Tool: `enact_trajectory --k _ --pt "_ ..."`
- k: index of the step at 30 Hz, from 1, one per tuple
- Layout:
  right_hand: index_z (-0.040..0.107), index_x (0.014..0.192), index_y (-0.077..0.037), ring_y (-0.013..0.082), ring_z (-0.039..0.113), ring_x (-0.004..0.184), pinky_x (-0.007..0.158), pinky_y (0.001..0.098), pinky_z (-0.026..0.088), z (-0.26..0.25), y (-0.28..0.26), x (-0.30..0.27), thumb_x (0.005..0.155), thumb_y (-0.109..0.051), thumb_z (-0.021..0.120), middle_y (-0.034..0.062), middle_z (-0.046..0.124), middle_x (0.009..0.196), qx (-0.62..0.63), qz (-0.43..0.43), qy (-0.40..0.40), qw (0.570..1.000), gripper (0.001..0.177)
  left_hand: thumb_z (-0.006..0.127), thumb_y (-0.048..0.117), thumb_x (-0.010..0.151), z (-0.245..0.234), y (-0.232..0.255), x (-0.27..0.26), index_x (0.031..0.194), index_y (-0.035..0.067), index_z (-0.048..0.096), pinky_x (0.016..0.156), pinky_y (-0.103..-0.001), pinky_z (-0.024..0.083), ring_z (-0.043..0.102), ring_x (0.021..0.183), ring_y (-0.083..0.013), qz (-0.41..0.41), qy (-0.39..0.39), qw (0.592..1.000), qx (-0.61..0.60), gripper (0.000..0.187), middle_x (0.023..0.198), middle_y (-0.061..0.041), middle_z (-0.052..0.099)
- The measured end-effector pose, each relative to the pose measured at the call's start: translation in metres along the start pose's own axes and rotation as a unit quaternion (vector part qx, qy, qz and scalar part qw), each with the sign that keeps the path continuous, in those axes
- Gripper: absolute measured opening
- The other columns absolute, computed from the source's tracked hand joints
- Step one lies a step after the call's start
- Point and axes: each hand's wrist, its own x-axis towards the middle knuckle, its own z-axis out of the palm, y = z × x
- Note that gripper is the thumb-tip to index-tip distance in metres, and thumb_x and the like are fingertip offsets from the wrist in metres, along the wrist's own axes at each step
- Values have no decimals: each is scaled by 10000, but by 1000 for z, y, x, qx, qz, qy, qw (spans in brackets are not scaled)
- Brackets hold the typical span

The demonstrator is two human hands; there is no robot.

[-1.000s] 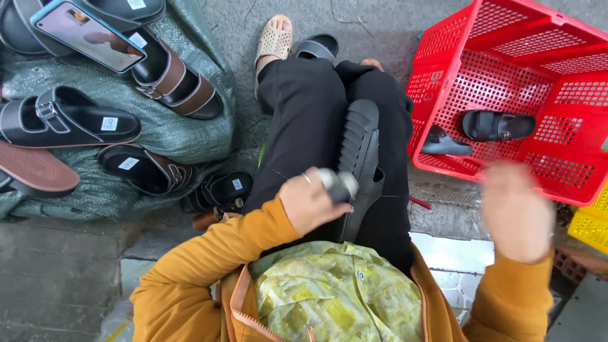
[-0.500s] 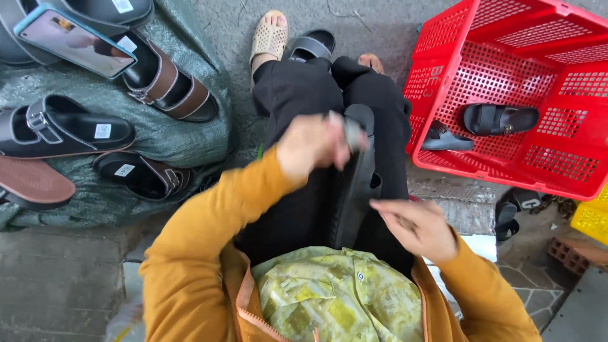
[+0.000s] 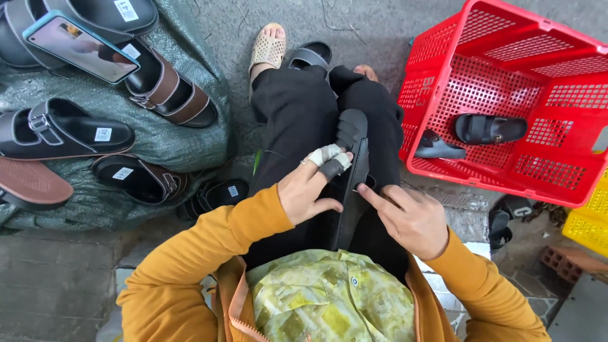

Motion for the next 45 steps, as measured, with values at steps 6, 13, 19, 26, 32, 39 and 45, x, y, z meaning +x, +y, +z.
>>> enact_trajectory --k 6,13,19,26,32,39,45 --pt "557 1300 -233 175 636 652 615 296 554 1 -6 3 894 -193 483 23 548 881 -69 -17 -48 996 415 743 423 750 5 -9 -4 1383 1 427 1055 -475 418 480 1240 -423 2 -12 1000 -17 824 1308 -238 446" --pt "591 1077 -31 253 615 658 536 334 522 36 -12 7 851 -135 614 82 513 879 -44 -43 49 997 250 702 501 739 16 -5 -14 1185 42 530 933 -437 485 530 1122 -408 -1 59 995 86 662 1192 -222 481" --pt "584 1089 -70 174 641 602 513 269 514 30 -19 4 795 -209 744 20 615 838 54 64 76 994 362 741 178 796 -18 44 -10 908 97 628 458 -184 416 533 531 -99 -222 51 892 -390 178 887 -91 669" --pt "685 1160 -168 138 593 534 494 245 498 -1 -23 15 847 -182 647 1 615 845 -21 37 61 997 315 728 69 686 25 -1 -26 1038 69 561 357 -223 434 539 410 -120 -292 -6 925 -243 390 690 -92 658" --pt "552 1308 -374 24 295 334 290 216 317 -64 13 -23 889 -255 564 12 558 1184 -199 43 -158 966 436 681 195 916 26 22 -9 1311 148 573 519 -406 452 522 732 -323 45 -28 987 153 412 859 -114 472" --pt "605 1013 -289 214 685 581 489 325 551 -11 -2 -14 809 -297 583 -78 542 1159 65 91 -65 992 205 537 145 935 8 37 0 677 131 502 496 -302 421 506 609 -219 164 98 969 153 261 701 -15 364" --pt "716 941 -83 204 694 518 404 270 542 -24 -19 -25 722 -63 731 79 691 690 501 529 -4 685 220 551 190 942 14 21 -20 758 106 584 505 -312 451 544 624 -255 174 118 971 118 205 782 -81 501"
